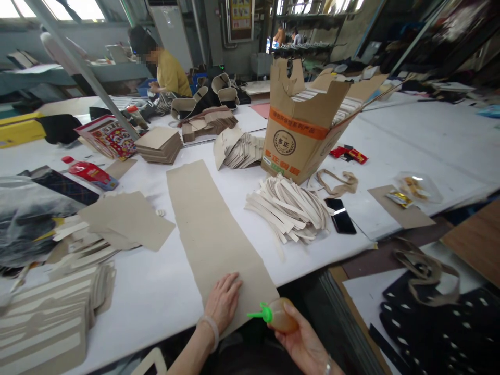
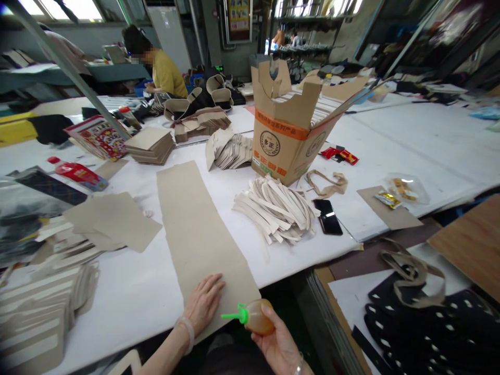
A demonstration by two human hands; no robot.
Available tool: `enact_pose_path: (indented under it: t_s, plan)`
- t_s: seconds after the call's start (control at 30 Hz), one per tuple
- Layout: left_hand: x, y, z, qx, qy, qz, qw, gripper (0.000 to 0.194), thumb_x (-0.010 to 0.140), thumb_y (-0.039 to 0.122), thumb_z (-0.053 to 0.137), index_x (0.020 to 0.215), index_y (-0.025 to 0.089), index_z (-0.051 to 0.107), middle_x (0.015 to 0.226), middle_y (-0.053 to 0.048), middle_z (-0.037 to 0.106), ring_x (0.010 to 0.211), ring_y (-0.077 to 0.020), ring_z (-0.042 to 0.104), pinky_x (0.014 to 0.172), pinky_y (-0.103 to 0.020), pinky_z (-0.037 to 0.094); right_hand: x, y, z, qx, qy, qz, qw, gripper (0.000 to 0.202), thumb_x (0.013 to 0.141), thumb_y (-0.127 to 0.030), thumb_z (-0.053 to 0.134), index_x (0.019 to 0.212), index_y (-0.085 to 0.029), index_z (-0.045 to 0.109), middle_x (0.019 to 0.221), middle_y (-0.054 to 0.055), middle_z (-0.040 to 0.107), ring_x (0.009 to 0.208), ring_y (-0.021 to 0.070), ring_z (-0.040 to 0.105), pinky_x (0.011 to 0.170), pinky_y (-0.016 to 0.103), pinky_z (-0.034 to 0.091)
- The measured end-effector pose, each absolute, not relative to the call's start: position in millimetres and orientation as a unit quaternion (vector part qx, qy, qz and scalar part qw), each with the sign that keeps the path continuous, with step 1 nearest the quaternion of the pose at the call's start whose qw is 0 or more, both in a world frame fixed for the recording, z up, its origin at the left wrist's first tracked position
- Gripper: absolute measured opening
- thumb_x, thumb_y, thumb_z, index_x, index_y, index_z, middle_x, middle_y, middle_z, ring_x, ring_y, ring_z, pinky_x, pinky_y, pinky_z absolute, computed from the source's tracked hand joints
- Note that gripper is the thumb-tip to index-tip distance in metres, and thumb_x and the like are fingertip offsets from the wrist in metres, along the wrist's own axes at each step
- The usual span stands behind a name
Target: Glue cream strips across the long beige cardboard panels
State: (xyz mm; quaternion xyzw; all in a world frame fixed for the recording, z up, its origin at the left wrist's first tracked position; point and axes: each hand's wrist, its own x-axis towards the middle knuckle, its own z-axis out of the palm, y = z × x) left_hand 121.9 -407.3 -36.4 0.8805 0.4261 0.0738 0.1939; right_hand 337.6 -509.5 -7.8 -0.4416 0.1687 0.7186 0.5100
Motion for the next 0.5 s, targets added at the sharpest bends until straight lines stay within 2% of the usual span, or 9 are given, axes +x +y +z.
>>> enact_pose_path:
  t_s: [0.27,0.4,0.5]
  plan:
    - [122.7,-407.8,-36.5,0.878,0.434,0.079,0.184,0.034,0.084,0.022,0.04,0.116,0.026,0.052,0.127,-0.005,0.05,0.114,-0.0228,0.047,0.091,-0.041,0.045,343.3,-497.9,-4.8,-0.466,0.151,0.704,0.515,0.034,0.063,-0.03,0.073,0.091,-0.014,0.06,0.078,0.007,0.071,0.062,0.019,0.066,0.048,0.022,0.048]
    - [122.0,-410.4,-44.2,0.889,0.421,0.091,0.154,0.035,0.083,0.022,0.042,0.116,0.028,0.051,0.127,-0.003,0.051,0.113,-0.0217,0.049,0.089,-0.038,0.047,346.9,-492.4,1.4,-0.458,0.119,0.724,0.502,0.032,0.061,-0.034,0.073,0.085,-0.016,0.063,0.075,0.005,0.07,0.062,0.0196,0.066,0.05,0.025,0.049]
    - [122.8,-412.3,-58.6,0.89,0.425,0.126,0.108,0.037,0.08,0.02,0.046,0.114,0.034,0.053,0.122,0.0,0.055,0.109,-0.0206,0.052,0.087,-0.036,0.05,355.3,-486.2,16.4,-0.441,0.034,0.759,0.477,0.024,0.068,-0.038,0.068,0.087,-0.024,0.063,0.085,0.004,0.067,0.073,0.0214,0.064,0.056,0.031,0.05]
